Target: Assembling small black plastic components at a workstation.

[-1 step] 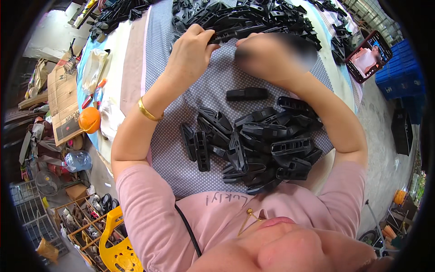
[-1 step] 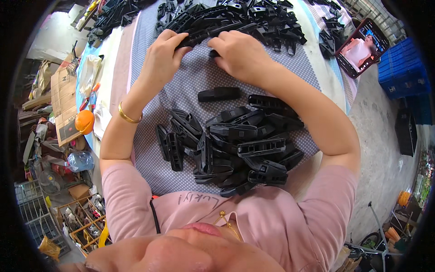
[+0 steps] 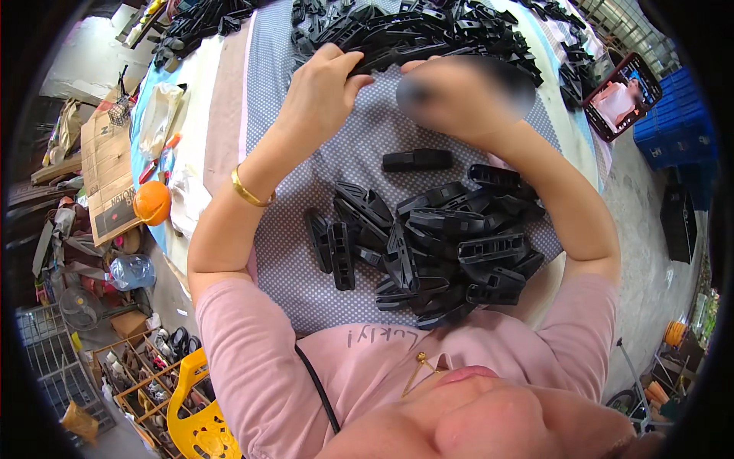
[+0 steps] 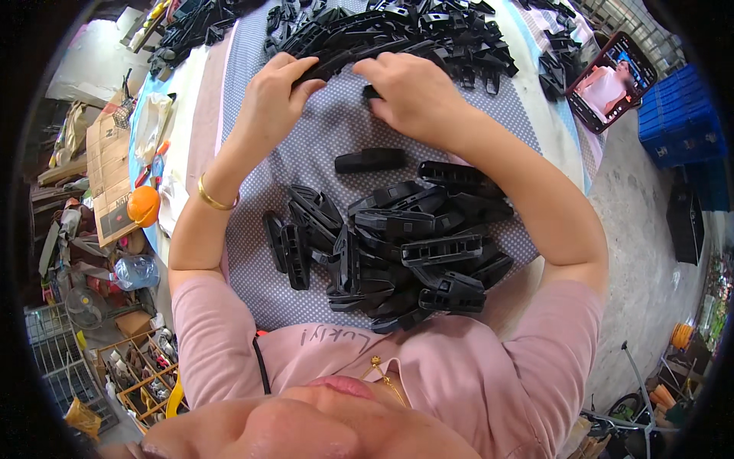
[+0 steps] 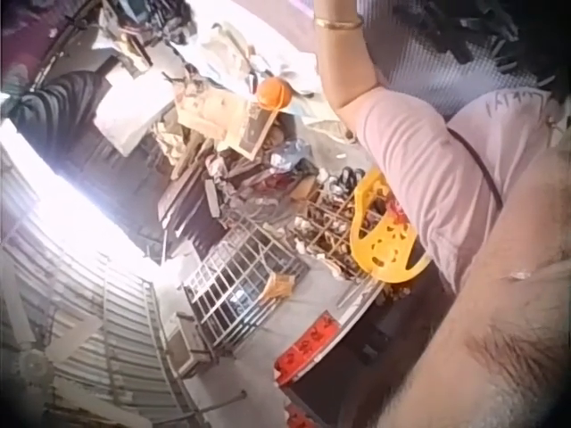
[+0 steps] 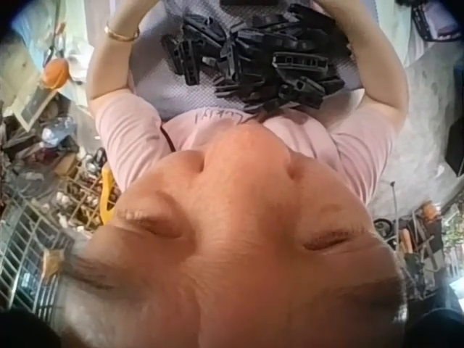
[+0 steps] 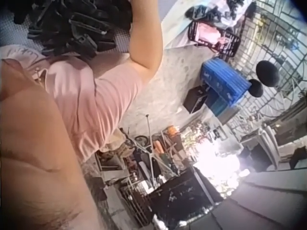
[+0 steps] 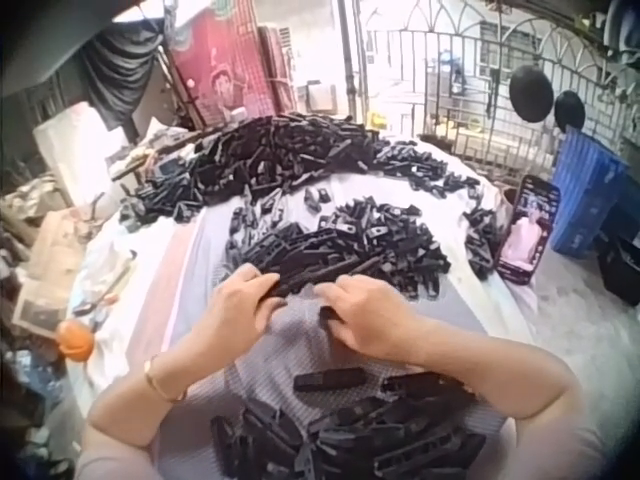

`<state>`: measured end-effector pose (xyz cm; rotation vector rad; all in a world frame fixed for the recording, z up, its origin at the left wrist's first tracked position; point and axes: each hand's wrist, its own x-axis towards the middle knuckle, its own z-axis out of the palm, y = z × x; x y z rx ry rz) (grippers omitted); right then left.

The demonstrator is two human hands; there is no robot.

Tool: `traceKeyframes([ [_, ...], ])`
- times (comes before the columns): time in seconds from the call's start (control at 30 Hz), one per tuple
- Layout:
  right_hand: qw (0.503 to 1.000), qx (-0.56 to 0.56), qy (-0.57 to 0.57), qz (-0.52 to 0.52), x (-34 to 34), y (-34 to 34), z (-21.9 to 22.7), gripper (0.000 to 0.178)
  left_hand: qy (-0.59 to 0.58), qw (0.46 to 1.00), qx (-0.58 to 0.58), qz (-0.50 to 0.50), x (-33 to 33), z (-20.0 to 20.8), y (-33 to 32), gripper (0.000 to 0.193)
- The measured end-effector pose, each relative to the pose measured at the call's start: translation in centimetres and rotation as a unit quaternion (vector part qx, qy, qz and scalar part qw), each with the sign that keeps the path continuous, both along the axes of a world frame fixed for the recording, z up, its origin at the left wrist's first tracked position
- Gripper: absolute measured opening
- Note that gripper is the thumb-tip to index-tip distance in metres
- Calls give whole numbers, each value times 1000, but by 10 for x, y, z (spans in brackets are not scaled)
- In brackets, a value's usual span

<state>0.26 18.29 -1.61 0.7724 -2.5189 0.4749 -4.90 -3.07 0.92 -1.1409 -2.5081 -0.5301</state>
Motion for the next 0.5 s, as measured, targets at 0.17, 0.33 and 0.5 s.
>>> traceKeyframes([
  [0.17,971,-217,-102,7,-8,19,16,35,-442,887,132,-26,16,14,5,26],
  [0.33,954,-226,-185,67,-3,9,13,29,-458,887,57,16,16,8,8,24],
  [0.5,993,-39,-111,29,3,12,17,29,-159,987,-4,-18,18,0,2,25],
])
